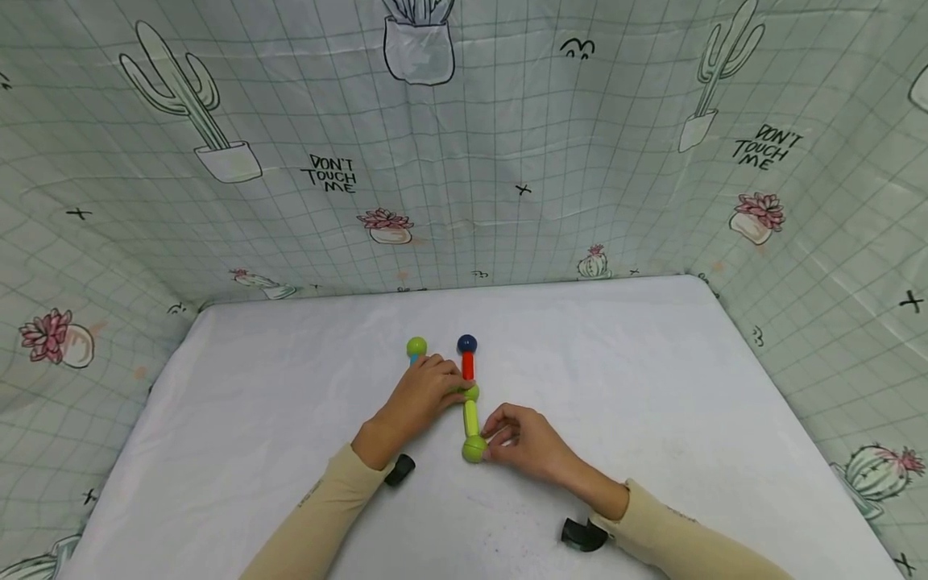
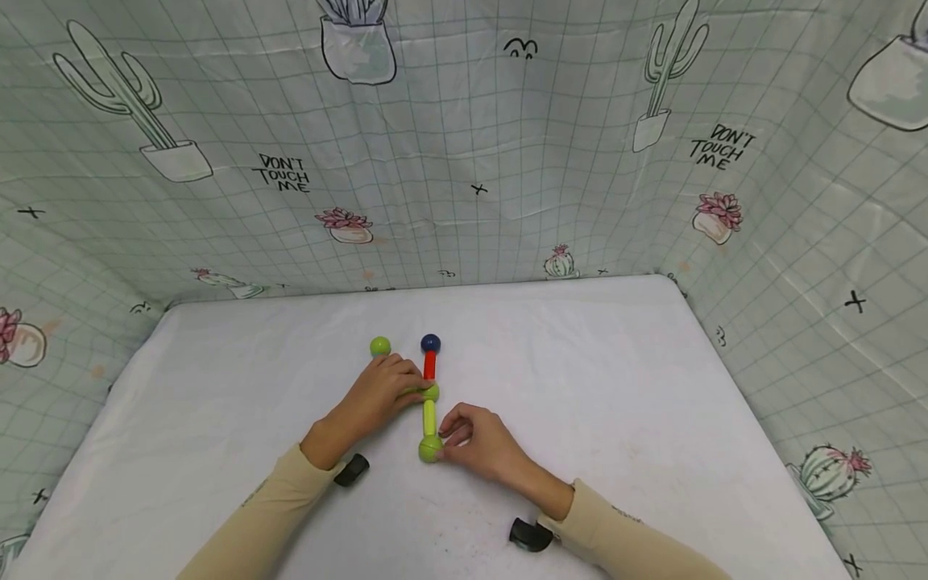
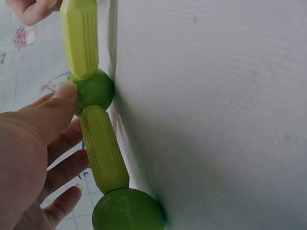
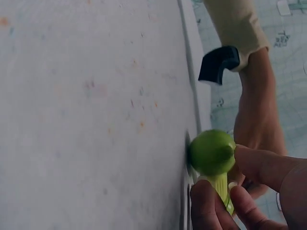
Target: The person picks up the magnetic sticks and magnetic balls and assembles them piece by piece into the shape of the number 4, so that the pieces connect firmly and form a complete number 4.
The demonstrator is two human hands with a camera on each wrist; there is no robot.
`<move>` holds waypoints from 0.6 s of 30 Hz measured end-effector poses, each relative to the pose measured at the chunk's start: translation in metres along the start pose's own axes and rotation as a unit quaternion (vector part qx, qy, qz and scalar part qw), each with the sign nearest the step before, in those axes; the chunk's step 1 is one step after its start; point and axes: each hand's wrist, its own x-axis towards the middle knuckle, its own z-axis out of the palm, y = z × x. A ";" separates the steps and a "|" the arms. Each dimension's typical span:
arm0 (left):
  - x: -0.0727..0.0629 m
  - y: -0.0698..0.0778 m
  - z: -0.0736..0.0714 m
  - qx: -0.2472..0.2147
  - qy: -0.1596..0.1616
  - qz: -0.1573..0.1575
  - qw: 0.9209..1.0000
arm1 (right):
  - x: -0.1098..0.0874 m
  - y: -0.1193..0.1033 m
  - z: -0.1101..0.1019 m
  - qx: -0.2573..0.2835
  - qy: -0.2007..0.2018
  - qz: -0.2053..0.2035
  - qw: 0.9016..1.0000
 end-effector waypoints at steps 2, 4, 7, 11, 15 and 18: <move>0.000 0.000 0.000 0.000 -0.003 -0.002 1.000 | 0.001 0.001 -0.005 0.004 0.003 0.001 1.000; -0.001 0.000 -0.001 -0.002 -0.008 -0.007 1.000 | 0.002 0.003 -0.010 0.017 0.004 0.014 1.000; -0.002 0.000 -0.001 -0.003 -0.016 -0.017 1.000 | 0.003 0.005 -0.019 0.057 0.005 0.044 0.997; -0.007 0.000 -0.001 -0.022 -0.009 -0.030 0.999 | 0.002 0.006 -0.033 0.097 0.016 0.077 0.992; -0.017 -0.004 -0.003 -0.061 0.029 -0.044 0.997 | -0.001 0.007 -0.047 0.097 0.033 0.094 0.990; -0.026 -0.010 -0.007 -0.084 0.056 -0.061 0.993 | -0.003 0.008 -0.058 0.092 0.049 0.104 0.989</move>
